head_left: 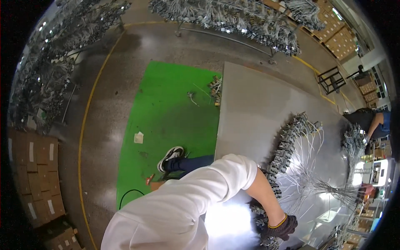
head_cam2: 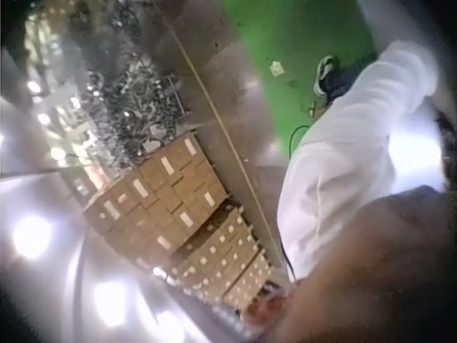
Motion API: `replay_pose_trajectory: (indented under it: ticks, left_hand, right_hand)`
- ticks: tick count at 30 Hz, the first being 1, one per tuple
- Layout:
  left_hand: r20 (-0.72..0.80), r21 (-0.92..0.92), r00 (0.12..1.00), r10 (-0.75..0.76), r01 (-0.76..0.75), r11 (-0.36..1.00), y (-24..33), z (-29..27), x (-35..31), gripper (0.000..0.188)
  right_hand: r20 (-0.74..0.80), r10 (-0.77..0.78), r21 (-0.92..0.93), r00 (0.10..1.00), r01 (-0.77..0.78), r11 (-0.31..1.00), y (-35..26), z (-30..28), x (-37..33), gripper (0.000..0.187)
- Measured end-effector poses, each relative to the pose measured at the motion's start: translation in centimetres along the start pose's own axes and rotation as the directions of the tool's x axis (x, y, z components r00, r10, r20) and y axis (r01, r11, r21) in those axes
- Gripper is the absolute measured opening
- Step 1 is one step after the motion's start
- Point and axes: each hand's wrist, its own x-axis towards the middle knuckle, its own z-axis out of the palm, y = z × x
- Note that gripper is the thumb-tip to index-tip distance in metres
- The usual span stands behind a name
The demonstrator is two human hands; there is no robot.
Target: The person arranges bundles of wire harnesses with connectors onto a metal table by hand, taking them from cardboard boxes and laying them out.
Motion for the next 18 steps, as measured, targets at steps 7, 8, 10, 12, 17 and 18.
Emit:
replay_pose_trajectory:
  ticks: [7, 8, 10, 12, 17, 18]
  left_hand:
    - [-0.107, 0.071, 0.99, -0.087, 0.095, 0.993, 0.6, 0.7, -0.9, 0.066]
    - [-0.083, 0.033, 0.993, -0.089, 0.092, 0.995, 0.5, 0.8, -1.0, 0.064]
    - [-0.031, -0.046, 0.998, -0.058, 0.057, 0.997, 0.3, 1.3, -0.7, 0.061]
    - [0.018, -0.132, 0.999, 0.037, -0.035, 0.991, 0.1, 2.3, 0.9, 0.057]
    - [-0.306, -0.028, 0.941, -0.143, 0.141, 0.99, 1.7, 12.8, 0.6, 0.089]
    - [0.157, -0.263, 0.987, -0.044, 0.085, 0.961, 0.4, 2.1, 1.4, 0.09]
  right_hand:
    - [-0.154, 0.888, -0.787, 0.434, -0.597, 0.155, -7.0, -4.4, -15.7, 0.043]
    - [-0.108, 0.892, -0.815, 0.439, -0.553, 0.174, -7.3, -4.6, -16.8, 0.043]
    - [-0.042, 0.903, -0.859, 0.428, -0.477, 0.186, -8.8, -4.8, -18.4, 0.044]
    - [-0.029, 0.923, -0.897, 0.385, -0.417, 0.146, -11.2, -5.1, -19.5, 0.047]
    - [-0.051, 0.974, -0.98, 0.221, -0.197, -0.006, -3.9, -3.2, -16.8, 0.055]
    - [-0.203, 0.976, -0.969, 0.074, -0.161, -0.189, -7.1, -3.6, -19.0, 0.057]
